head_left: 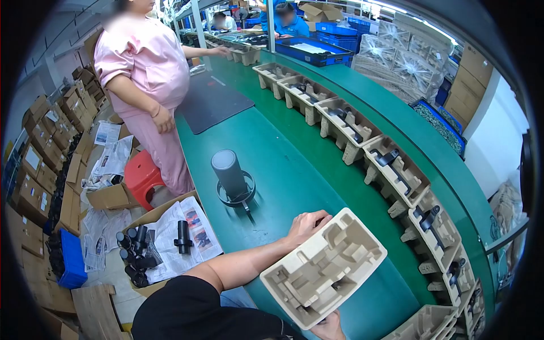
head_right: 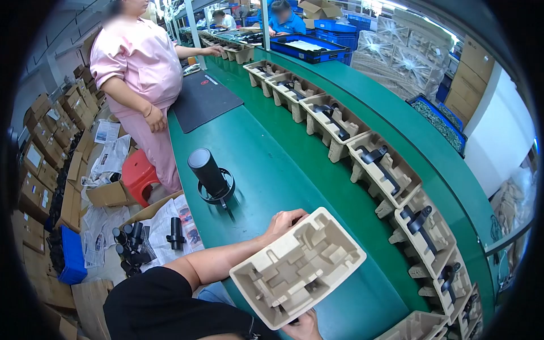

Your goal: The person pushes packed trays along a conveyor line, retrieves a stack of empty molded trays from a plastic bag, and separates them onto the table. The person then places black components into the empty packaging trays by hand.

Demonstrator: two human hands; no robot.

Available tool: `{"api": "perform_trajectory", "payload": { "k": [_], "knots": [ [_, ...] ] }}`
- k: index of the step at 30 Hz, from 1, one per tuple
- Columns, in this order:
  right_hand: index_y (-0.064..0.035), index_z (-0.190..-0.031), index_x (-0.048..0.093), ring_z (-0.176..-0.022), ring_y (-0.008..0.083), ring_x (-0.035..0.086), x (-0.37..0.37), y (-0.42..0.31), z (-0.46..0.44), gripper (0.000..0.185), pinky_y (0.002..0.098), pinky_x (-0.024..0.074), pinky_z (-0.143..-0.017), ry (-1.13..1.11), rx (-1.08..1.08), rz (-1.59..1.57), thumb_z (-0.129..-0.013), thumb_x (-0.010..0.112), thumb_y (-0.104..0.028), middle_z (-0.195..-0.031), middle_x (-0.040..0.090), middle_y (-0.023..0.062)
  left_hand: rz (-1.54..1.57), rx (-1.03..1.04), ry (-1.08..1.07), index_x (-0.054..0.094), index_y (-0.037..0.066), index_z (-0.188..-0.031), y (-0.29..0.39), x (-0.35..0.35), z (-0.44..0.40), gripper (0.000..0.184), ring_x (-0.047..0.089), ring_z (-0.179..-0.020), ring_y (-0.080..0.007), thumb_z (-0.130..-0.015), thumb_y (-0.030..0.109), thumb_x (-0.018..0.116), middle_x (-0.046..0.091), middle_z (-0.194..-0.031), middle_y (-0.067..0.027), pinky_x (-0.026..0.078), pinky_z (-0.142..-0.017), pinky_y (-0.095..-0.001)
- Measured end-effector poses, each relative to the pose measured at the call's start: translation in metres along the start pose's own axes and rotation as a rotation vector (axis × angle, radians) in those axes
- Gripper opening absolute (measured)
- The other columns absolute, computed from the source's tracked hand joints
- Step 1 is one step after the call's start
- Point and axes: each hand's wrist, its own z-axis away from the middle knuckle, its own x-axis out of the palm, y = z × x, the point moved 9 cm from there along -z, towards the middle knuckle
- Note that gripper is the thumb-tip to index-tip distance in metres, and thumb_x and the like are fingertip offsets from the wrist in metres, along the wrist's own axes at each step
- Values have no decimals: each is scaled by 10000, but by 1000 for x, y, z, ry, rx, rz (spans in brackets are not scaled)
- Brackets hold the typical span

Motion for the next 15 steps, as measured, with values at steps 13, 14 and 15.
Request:
{"api": "perform_trajectory", "payload": {
  "k": [13, 14, 15],
  "knots": [
    [-33, -931, 674, -713, 288, 644, 3, -29, -22, 241, 382, 505, -623, 37, -130, 94, -700, 737, -66, -820, 656, 158, 14, -10, 26, 648, 63, -864, -7, -10, -4, 316, 568, -581, -271, -904, 340, 500, 594, -647, -135, 438, -549, -388],
    [-39, -926, 677, -719, 290, 645, 2, -30, -22, 239, 385, 506, -627, 65, -141, 104, -696, 738, -59, -825, 657, 159, 12, -18, 24, 647, 61, -865, -8, -10, -4, 317, 567, -581, -268, -904, 339, 501, 593, -646, -135, 437, -549, -386],
    [-39, -926, 677, -719, 290, 645, 3, -29, -23, 239, 385, 506, -627, 66, -134, 101, -696, 738, -59, -825, 657, 159, 10, -21, 22, 647, 60, -866, -7, -11, -5, 317, 567, -581, -266, -904, 339, 501, 591, -644, -136, 437, -549, -384]
  ]
}}
